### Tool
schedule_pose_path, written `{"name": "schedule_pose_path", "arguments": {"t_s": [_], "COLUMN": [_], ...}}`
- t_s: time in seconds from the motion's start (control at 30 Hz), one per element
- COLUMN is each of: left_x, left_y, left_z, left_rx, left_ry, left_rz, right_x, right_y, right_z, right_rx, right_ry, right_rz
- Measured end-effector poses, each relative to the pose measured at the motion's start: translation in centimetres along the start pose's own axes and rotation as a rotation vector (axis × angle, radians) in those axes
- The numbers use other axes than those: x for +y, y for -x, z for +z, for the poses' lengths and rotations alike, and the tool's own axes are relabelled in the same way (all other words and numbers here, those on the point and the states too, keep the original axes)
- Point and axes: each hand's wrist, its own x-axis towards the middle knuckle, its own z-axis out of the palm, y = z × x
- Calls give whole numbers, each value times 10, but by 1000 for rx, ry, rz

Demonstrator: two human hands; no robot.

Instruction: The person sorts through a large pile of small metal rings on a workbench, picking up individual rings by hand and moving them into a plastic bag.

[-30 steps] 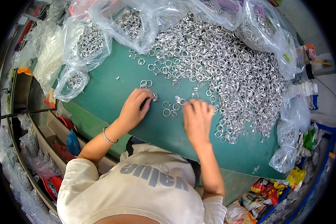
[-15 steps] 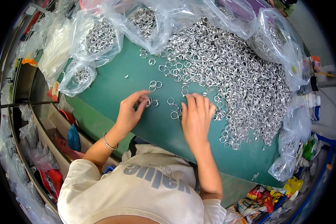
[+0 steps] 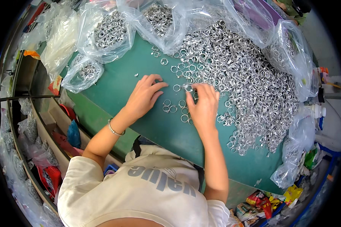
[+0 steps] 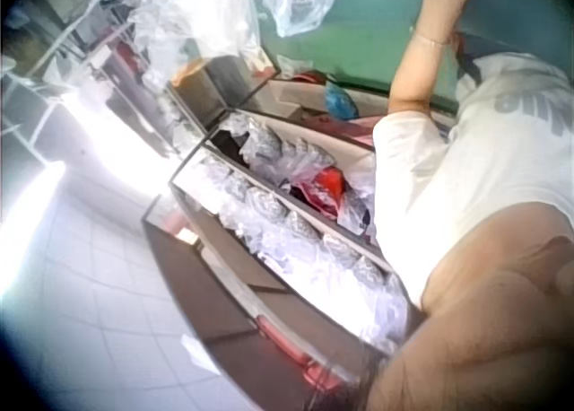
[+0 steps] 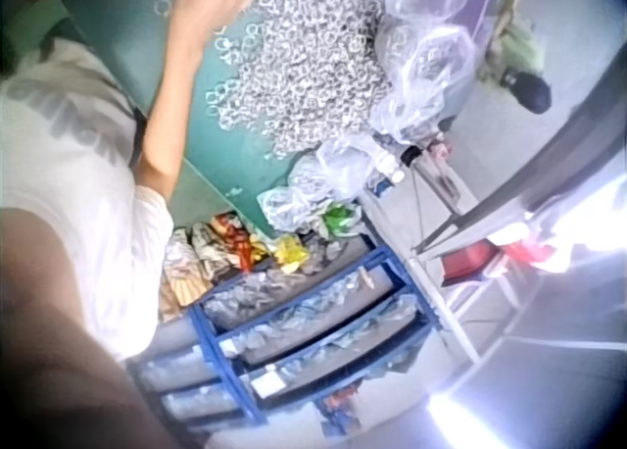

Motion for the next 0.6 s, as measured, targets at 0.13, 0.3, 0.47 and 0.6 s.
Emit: {"name": "schedule_pose_path", "arguments": {"t_s": [0.13, 0.3, 0.47, 0.6], "left_x": [-14, 10, 14, 19], "left_y": [-6, 10, 23, 19], "left_z": [7, -4, -5, -4], "left_rx": [32, -178, -250, -315], "left_ry": [86, 213, 190, 451], "left_rz": [58, 25, -8, -126], "right_x": [8, 7, 9, 13], "right_y": [18, 27, 39, 48], "right_z": [-13, -23, -39, -56], "right_rx": [24, 35, 52, 21], "right_ry": [75, 148, 23, 5], "right_rz": [164, 120, 225, 271]}}
